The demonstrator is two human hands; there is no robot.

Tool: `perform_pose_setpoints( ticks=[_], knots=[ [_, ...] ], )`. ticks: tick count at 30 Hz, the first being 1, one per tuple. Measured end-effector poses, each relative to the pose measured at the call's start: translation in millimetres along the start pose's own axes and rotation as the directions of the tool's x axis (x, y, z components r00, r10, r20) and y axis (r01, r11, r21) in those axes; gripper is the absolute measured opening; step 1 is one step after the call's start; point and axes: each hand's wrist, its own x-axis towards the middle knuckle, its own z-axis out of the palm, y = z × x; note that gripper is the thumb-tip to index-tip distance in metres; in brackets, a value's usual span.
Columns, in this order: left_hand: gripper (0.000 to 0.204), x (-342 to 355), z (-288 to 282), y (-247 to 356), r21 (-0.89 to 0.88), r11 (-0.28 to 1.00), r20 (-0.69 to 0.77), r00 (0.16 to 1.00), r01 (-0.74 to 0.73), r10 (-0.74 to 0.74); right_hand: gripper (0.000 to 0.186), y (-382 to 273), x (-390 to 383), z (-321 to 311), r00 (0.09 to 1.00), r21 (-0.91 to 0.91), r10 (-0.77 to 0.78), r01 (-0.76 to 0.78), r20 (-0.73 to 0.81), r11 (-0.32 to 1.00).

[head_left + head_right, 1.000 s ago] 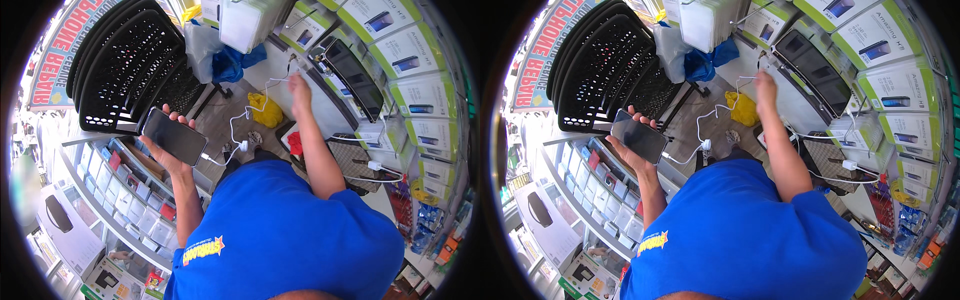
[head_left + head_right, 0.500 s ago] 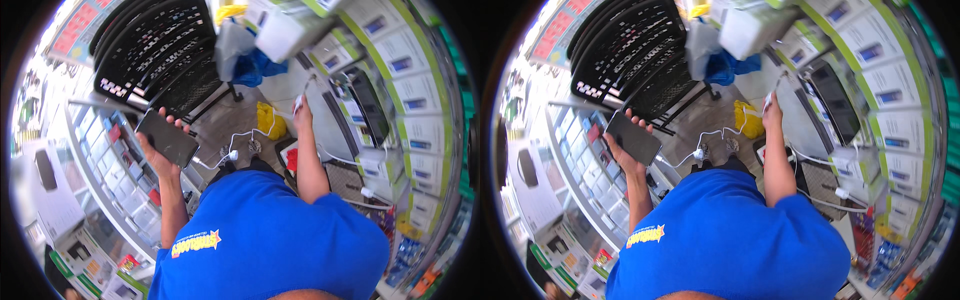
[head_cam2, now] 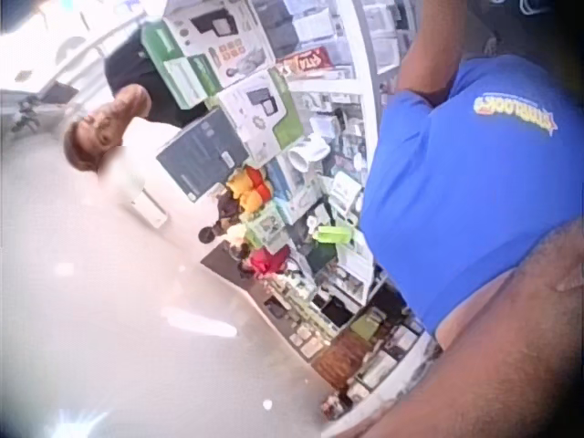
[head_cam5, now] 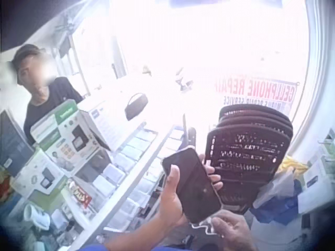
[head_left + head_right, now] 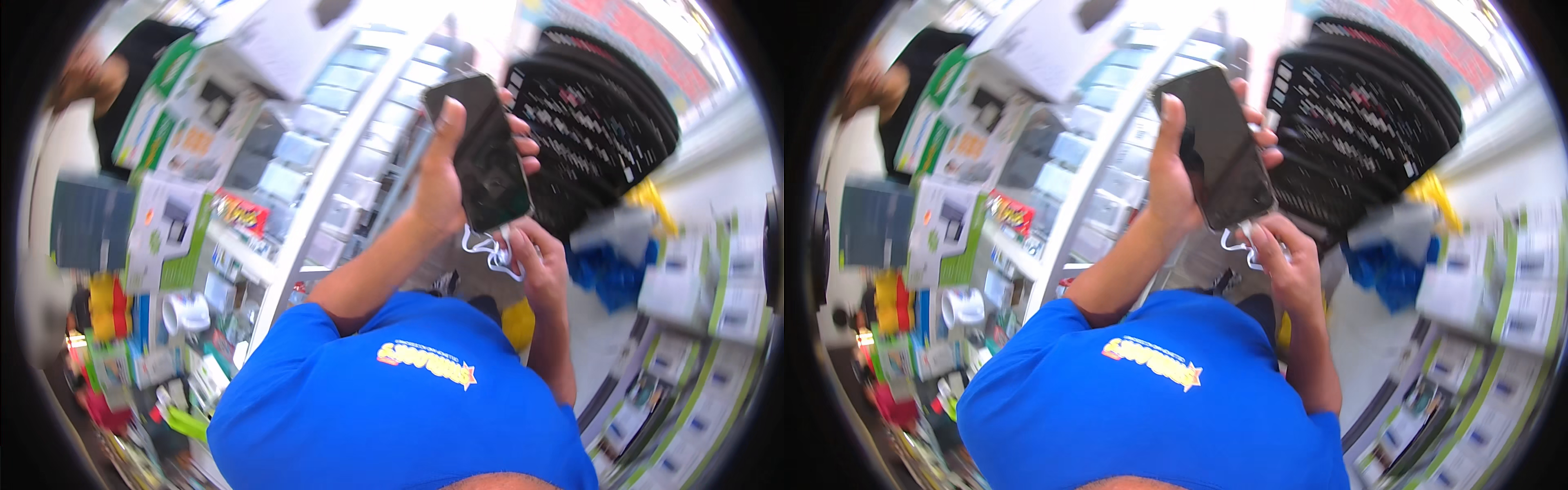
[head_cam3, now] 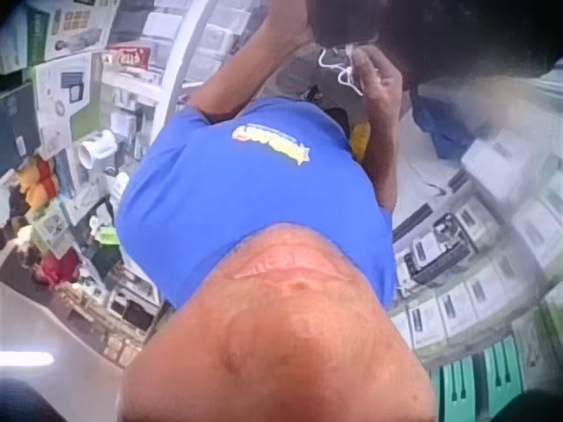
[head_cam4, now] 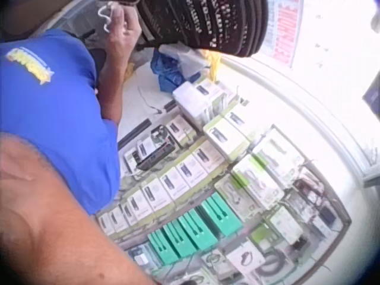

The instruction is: The person picks a charger box from a shelf, walks outside, then re-enters the shop. They open the box, remove a charger and cable, plug the cable into a wall socket, and connect it to a smartphone to test charging. Finally, they place the charger and cable into a blue plastic bag.

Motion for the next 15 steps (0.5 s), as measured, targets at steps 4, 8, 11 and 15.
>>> perform_pose_setpoints(
  ticks=[4, 8, 11, 15],
  knots=[
    [0.081, -27.2, 8.2, 36.5, 0.111, 0.971, -0.127, 0.966, -0.21, 0.224, 0.027, -22.9, 22.6, 32.0, 0.982, 0.099, 0.072, -0.09, 0.175, 0.991],
    [0.079, -54.1, -4.6, 57.2, 0.04, 0.939, -0.322, 0.885, -0.343, 0.337, 0.034, -25.2, 44.8, 56.5, 0.932, 0.019, 0.069, -0.081, 0.356, 0.997],
    [0.076, -77.7, -5.3, 67.4, 0.06, 0.899, -0.421, 0.806, -0.433, 0.416, 0.037, -24.7, 56.7, 63.1, 0.852, 0.015, 0.037, -0.053, 0.522, 0.998],
    [0.074, -90.6, -0.8, 65.1, 0.117, 0.878, -0.531, 0.718, -0.464, 0.45, 0.036, -30.7, 59.4, 64.9, 0.791, 0.012, 0.151, -0.196, 0.592, 0.98]
  ],
)
